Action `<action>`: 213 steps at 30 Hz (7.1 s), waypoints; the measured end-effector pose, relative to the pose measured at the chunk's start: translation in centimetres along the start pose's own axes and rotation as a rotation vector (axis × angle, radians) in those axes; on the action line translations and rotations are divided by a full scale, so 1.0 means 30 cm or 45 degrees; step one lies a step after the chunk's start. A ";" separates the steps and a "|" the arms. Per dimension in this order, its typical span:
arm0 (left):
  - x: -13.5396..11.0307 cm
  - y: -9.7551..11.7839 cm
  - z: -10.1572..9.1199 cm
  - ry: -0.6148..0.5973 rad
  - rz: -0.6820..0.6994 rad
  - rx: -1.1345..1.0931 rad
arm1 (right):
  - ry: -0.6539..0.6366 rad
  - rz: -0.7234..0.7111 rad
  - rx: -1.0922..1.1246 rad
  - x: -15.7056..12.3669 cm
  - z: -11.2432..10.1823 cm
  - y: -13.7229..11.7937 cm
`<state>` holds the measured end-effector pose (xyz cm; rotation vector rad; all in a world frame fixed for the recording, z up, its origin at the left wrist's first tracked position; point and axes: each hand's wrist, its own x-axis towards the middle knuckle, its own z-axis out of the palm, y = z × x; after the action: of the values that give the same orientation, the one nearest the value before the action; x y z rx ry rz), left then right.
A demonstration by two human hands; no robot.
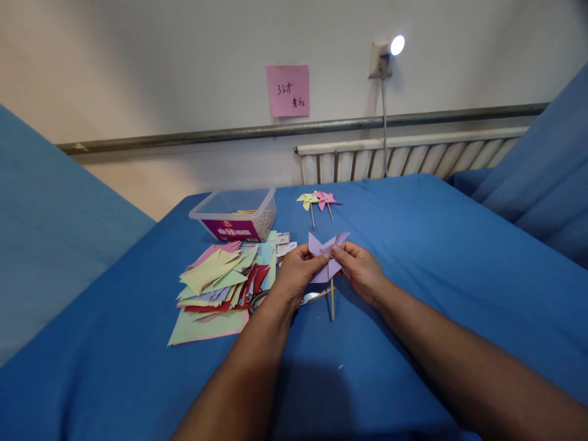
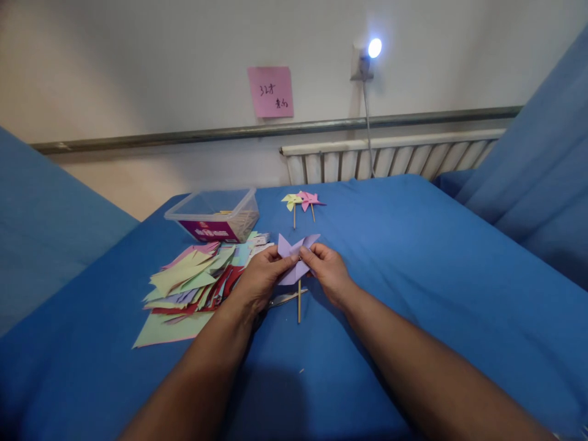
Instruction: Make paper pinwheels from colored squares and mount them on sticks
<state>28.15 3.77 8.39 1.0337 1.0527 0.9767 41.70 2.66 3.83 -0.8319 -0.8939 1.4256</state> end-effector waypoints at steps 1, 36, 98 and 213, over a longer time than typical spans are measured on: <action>0.003 -0.004 -0.002 0.001 -0.012 -0.009 | 0.010 -0.001 0.003 0.000 0.000 -0.001; 0.003 0.012 -0.010 0.198 -0.276 -0.514 | 0.015 -0.190 -0.345 -0.014 0.013 0.013; -0.018 -0.023 0.041 0.474 0.188 -0.541 | -0.122 0.334 0.356 -0.103 0.119 -0.006; 0.004 0.051 -0.058 0.437 0.132 -0.484 | -0.181 0.082 -0.484 -0.042 0.047 0.029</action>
<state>26.31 4.56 9.56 0.6235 1.0418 1.4116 40.12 1.34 3.66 -1.0573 -1.2821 1.4035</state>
